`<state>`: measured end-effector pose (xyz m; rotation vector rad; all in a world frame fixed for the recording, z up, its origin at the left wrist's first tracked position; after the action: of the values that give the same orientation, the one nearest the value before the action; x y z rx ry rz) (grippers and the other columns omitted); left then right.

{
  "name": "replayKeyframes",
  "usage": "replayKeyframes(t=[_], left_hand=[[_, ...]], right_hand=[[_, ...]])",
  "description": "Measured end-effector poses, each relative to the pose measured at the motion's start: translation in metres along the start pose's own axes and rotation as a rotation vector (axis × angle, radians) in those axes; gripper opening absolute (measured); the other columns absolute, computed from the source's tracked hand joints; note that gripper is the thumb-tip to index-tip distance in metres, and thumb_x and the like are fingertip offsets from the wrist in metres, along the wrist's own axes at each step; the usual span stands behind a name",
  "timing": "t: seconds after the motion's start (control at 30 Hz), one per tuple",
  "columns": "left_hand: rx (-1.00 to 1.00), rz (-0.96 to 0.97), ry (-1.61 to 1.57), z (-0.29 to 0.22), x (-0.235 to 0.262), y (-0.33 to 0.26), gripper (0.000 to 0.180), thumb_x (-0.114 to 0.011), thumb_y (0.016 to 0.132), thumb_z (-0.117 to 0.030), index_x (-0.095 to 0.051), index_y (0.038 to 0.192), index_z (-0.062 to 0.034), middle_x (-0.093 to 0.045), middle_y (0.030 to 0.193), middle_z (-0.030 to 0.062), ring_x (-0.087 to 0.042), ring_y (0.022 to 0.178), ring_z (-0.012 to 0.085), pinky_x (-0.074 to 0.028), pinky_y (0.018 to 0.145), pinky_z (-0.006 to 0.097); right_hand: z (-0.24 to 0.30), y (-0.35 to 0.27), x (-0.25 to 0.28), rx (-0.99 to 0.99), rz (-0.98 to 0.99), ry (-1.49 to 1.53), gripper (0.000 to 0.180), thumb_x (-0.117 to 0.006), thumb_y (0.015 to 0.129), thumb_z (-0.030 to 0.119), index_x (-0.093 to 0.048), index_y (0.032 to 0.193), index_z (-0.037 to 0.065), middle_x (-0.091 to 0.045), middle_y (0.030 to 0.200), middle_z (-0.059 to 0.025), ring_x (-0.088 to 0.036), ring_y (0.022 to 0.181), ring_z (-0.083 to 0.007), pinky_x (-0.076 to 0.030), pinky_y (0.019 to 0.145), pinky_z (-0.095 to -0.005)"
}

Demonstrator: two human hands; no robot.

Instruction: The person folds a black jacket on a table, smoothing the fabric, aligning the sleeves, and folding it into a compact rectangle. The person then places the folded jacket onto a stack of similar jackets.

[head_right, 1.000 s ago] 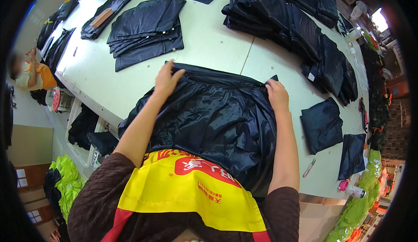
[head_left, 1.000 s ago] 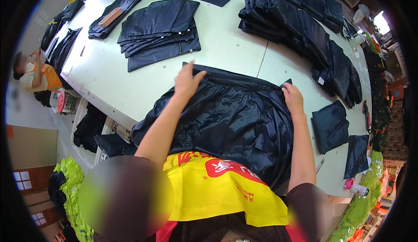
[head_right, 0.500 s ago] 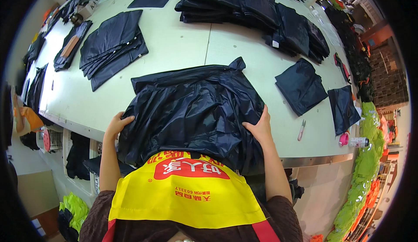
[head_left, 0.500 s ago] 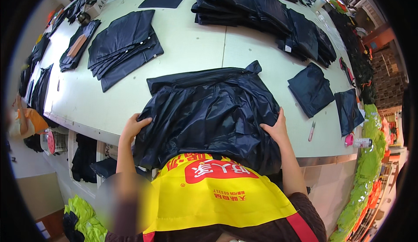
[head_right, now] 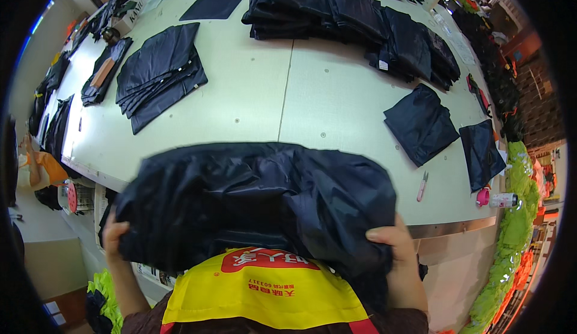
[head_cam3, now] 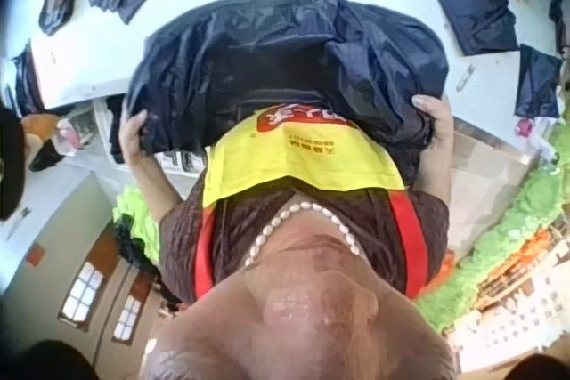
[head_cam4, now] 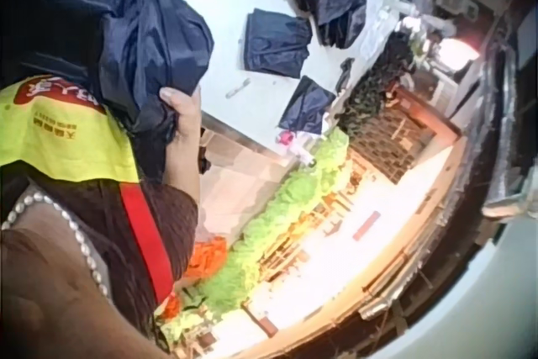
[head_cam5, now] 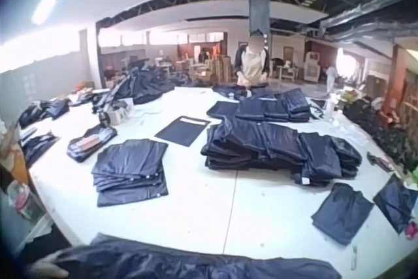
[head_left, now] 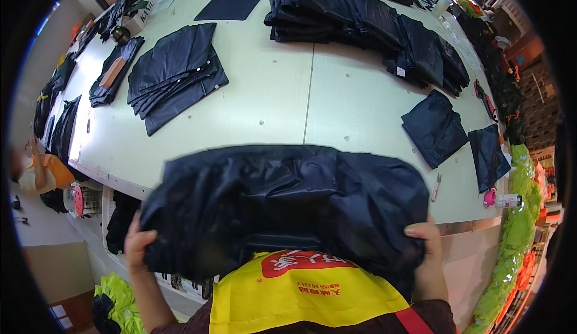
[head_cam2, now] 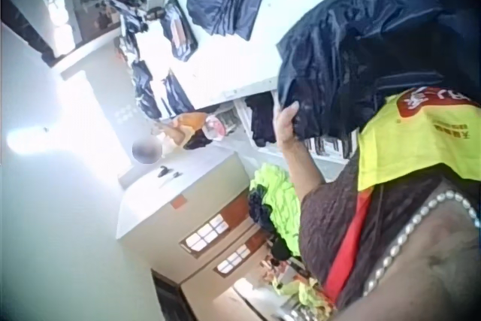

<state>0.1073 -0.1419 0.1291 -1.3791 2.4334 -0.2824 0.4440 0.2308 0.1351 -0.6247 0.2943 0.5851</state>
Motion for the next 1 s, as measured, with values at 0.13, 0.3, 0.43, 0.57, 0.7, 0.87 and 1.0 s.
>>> replayKeyframes(t=[0.13,0.3,0.43,0.57,0.7,0.87,1.0], left_hand=[[-0.498,-0.040,0.230,-0.141,-0.052,0.004,0.068,-0.050,0.078,-0.013,-0.027,0.141,0.0028,-0.038,0.138,0.0193,-0.052,0.113,0.0254,-0.039,0.101,0.038],[-1.085,-0.145,0.789,-0.271,-0.083,0.102,0.041,-0.045,0.093,-0.019,-0.045,0.132,-0.0091,-0.046,0.134,0.0141,-0.052,0.116,0.0270,-0.041,0.099,0.039],[-1.158,-0.285,0.847,-0.226,-0.130,0.257,0.053,-0.045,0.093,-0.043,-0.046,0.131,-0.0065,-0.052,0.128,0.0160,-0.050,0.117,0.0308,-0.034,0.101,0.038],[-0.765,-0.047,0.781,-0.090,-0.082,0.254,0.031,-0.056,0.088,-0.022,-0.061,0.110,-0.0001,-0.063,0.106,0.0159,-0.060,0.099,0.0272,-0.045,0.085,0.034],[-0.825,-0.434,1.013,0.023,0.009,0.164,0.021,-0.060,0.085,-0.017,-0.064,0.097,-0.0002,-0.065,0.094,0.0168,-0.061,0.089,0.0318,-0.047,0.079,0.036],[-0.658,-0.743,1.042,0.112,0.065,0.113,0.016,-0.056,0.085,-0.010,-0.063,0.098,-0.0023,-0.063,0.094,0.0141,-0.058,0.091,0.0320,-0.045,0.081,0.038],[-0.750,-0.635,1.042,0.070,0.067,0.117,0.044,-0.051,0.070,0.001,-0.057,0.114,-0.0028,-0.053,0.117,0.0201,-0.047,0.112,0.0367,-0.035,0.099,0.041]], right_hand=[[0.091,-0.017,-0.034,0.428,-0.017,-0.047,0.063,-0.058,0.068,0.007,-0.036,0.125,-0.009,-0.054,0.112,-0.0222,-0.055,0.098,-0.0309,-0.047,0.089,-0.0367],[0.214,0.065,-0.116,1.033,0.172,-0.186,0.064,-0.053,0.069,0.001,-0.024,0.126,-0.011,-0.047,0.112,-0.0237,-0.050,0.095,-0.0291,-0.046,0.087,-0.0385],[0.229,0.187,-0.066,1.313,-0.306,-1.275,0.060,-0.056,0.079,0.027,-0.038,0.124,-0.008,-0.048,0.117,-0.0279,-0.048,0.104,-0.0382,-0.041,0.092,-0.0422],[0.095,0.172,-0.055,1.298,-0.242,-1.620,0.066,-0.062,0.081,0.041,-0.045,0.128,-0.003,-0.039,0.132,-0.0303,-0.038,0.123,-0.0425,-0.030,0.103,-0.0438],[-0.057,0.116,-0.012,0.784,-0.141,-1.859,0.091,-0.074,0.065,0.044,-0.034,0.138,0.006,-0.023,0.144,-0.0255,-0.023,0.132,-0.0447,-0.024,0.101,-0.0593],[-0.136,0.127,0.066,0.624,-0.390,-1.882,0.047,-0.061,0.078,0.024,-0.053,0.119,0.004,-0.042,0.134,-0.0211,-0.034,0.128,-0.0360,-0.024,0.101,-0.0547],[-0.104,0.142,0.099,0.860,-0.395,-1.943,0.023,-0.055,0.075,0.007,-0.058,0.098,0.002,-0.056,0.114,-0.0141,-0.051,0.108,-0.0322,-0.039,0.089,-0.0448]])
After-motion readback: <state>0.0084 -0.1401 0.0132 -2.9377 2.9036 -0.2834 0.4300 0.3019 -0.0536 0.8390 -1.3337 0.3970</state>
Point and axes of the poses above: each hand's wrist, its own y-axis towards the middle knuckle, its own x-axis out of the back of the hand, z = x × y, the point moved 7 cm from there along y, towards the middle knuckle
